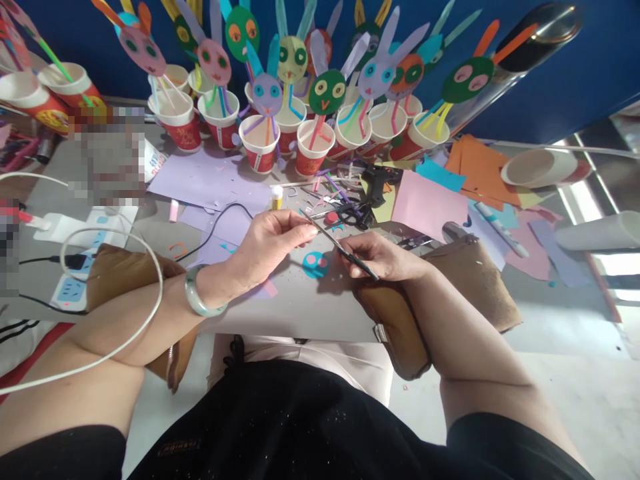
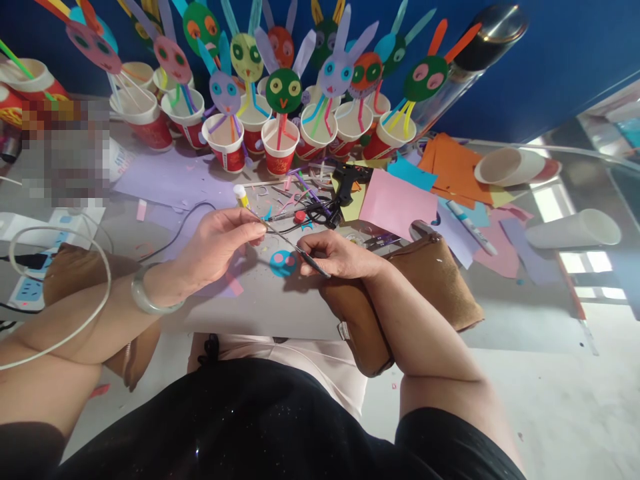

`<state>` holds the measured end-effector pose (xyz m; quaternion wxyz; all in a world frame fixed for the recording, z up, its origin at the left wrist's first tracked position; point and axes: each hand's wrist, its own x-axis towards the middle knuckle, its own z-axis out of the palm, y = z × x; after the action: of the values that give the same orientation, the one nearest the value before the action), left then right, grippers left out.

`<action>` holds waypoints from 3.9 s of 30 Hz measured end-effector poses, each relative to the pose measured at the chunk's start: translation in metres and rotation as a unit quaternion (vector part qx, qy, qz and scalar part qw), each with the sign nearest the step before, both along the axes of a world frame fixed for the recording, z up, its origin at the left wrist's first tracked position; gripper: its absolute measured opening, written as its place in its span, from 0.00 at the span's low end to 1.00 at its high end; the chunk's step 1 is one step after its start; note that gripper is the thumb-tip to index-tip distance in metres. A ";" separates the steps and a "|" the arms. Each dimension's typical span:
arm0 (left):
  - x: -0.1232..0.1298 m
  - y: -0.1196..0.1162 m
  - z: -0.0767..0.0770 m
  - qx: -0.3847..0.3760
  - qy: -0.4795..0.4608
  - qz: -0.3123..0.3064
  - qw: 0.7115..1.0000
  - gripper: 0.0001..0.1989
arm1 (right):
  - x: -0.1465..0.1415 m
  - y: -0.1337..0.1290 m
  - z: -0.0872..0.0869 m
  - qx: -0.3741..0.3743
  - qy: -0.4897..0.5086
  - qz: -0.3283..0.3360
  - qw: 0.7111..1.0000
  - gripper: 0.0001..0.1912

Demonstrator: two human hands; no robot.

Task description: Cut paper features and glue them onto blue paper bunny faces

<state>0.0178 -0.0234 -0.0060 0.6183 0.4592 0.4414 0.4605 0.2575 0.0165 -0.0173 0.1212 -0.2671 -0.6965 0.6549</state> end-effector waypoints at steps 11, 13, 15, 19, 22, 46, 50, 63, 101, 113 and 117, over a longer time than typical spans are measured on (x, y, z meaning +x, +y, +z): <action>0.001 0.000 0.000 -0.006 0.008 0.011 1.000 0.09 | 0.000 0.000 -0.004 0.006 -0.004 0.000 1.000 0.28; 0.001 0.001 0.000 -0.005 0.006 0.012 1.000 0.09 | 0.000 0.000 -0.004 0.009 0.005 0.000 1.000 0.27; 0.000 0.001 -0.001 -0.005 0.005 0.012 1.000 0.10 | -0.001 0.000 -0.004 0.014 0.003 -0.003 1.000 0.27; -0.001 0.002 -0.003 -0.001 -0.008 0.013 1.000 0.09 | -0.001 -0.001 -0.006 0.034 0.013 -0.037 0.999 0.28; -0.001 0.004 -0.005 0.001 -0.017 0.017 1.000 0.09 | 0.001 -0.001 -0.011 0.045 0.040 -0.096 0.994 0.30; 0.022 -0.001 -0.030 -0.002 0.015 -0.017 1.000 0.15 | -0.023 -0.012 -0.025 0.141 0.065 -0.277 0.948 0.23; 0.022 -0.001 -0.031 -0.002 0.026 -0.022 0.999 0.14 | -0.023 -0.012 -0.025 0.136 0.068 -0.266 0.952 0.22; 0.020 -0.002 -0.028 0.006 0.037 -0.039 0.999 0.08 | -0.024 -0.013 -0.018 0.056 0.087 -0.268 0.958 0.25; 0.026 -0.003 -0.028 -0.043 -0.044 -0.015 0.998 0.08 | -0.025 -0.011 -0.020 0.065 0.100 -0.278 0.953 0.25; 0.024 -0.003 -0.031 -0.026 -0.001 -0.033 0.999 0.07 | -0.023 -0.011 -0.023 0.058 0.094 -0.261 0.959 0.25; 0.025 -0.003 -0.028 -0.038 -0.011 -0.037 0.999 0.06 | -0.024 -0.011 -0.024 0.055 0.090 -0.270 0.957 0.25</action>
<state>0.0429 -0.0267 -0.0339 0.6568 0.4458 0.4345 0.4255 0.2338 0.0058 -0.0414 0.3702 -0.3781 -0.6193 0.5801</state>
